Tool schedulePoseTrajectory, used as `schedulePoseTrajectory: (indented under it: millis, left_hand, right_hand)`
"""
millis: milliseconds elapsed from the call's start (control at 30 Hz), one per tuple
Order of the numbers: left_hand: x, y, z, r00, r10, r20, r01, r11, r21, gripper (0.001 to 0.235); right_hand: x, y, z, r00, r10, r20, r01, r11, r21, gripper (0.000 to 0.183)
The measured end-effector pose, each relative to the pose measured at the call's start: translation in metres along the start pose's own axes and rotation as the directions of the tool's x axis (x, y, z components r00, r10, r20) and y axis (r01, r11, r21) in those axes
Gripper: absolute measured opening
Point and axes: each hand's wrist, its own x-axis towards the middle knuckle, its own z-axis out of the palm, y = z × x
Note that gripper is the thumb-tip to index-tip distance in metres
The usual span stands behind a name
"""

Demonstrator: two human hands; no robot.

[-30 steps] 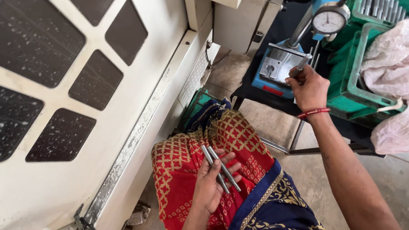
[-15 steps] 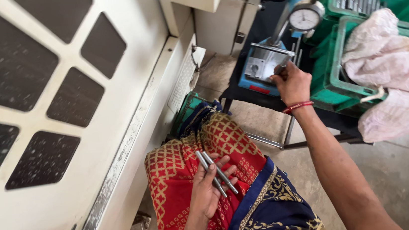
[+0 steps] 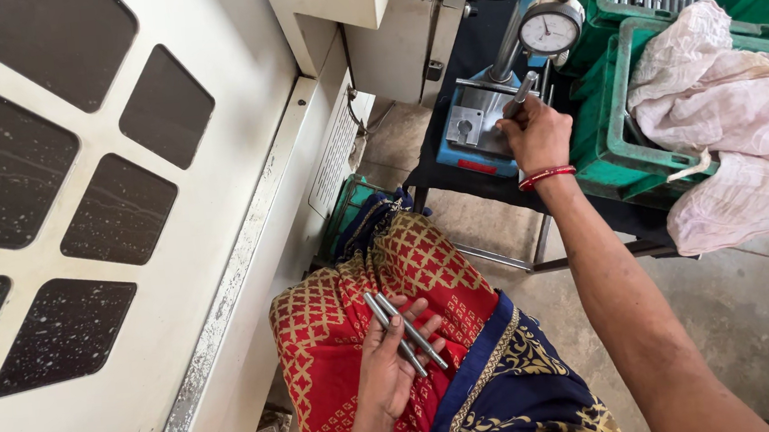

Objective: The person retrieves cylindrical metal rods from a machine, then uses a dial indicator to measure each rod one by one. After measuring, the rods are placed into a green bin. The person repeats this process for several rods.

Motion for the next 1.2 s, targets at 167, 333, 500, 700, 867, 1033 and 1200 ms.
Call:
schedulePoseTrajectory:
  millis: [167,333,500,700,867,1033,1200]
  left_hand:
    - [0.003,-0.001,0.0,1.0,-0.014,-0.013,0.014,1.0,0.009,0.034]
    - [0.005,-0.001,0.002,1.0,-0.019,-0.01,0.019,1.0,0.01,0.033]
    - [0.005,-0.001,0.006,0.999,-0.027,-0.041,0.029,0.999,0.044,0.034]
    - [0.005,0.0,0.009,0.998,-0.037,-0.043,0.039,0.999,0.038,0.034]
    - [0.005,0.0,0.01,0.998,-0.043,-0.053,0.046,0.998,0.049,0.034]
    - [0.006,-0.003,0.008,0.999,-0.036,-0.038,0.038,0.998,0.046,0.033]
    - [0.007,-0.004,0.008,0.998,-0.039,-0.055,0.042,0.998,0.055,0.033]
  right_hand:
    - [0.004,-0.001,0.0,1.0,0.003,-0.002,-0.003,1.0,0.028,0.019]
    - [0.006,-0.002,0.001,1.0,0.023,0.001,-0.023,0.999,0.027,0.019]
    - [0.01,0.0,0.002,1.0,0.006,0.008,-0.005,1.0,-0.03,0.02]
    - [0.011,0.001,0.003,1.0,0.022,0.008,-0.022,1.0,-0.002,0.02]
    - [0.011,0.002,0.004,1.0,0.027,0.005,-0.027,1.0,-0.003,0.02]
    - [0.013,0.003,0.006,1.0,0.028,0.01,-0.028,1.0,0.005,0.02]
    - [0.012,-0.001,0.004,0.999,0.034,-0.011,-0.034,0.998,0.044,0.021]
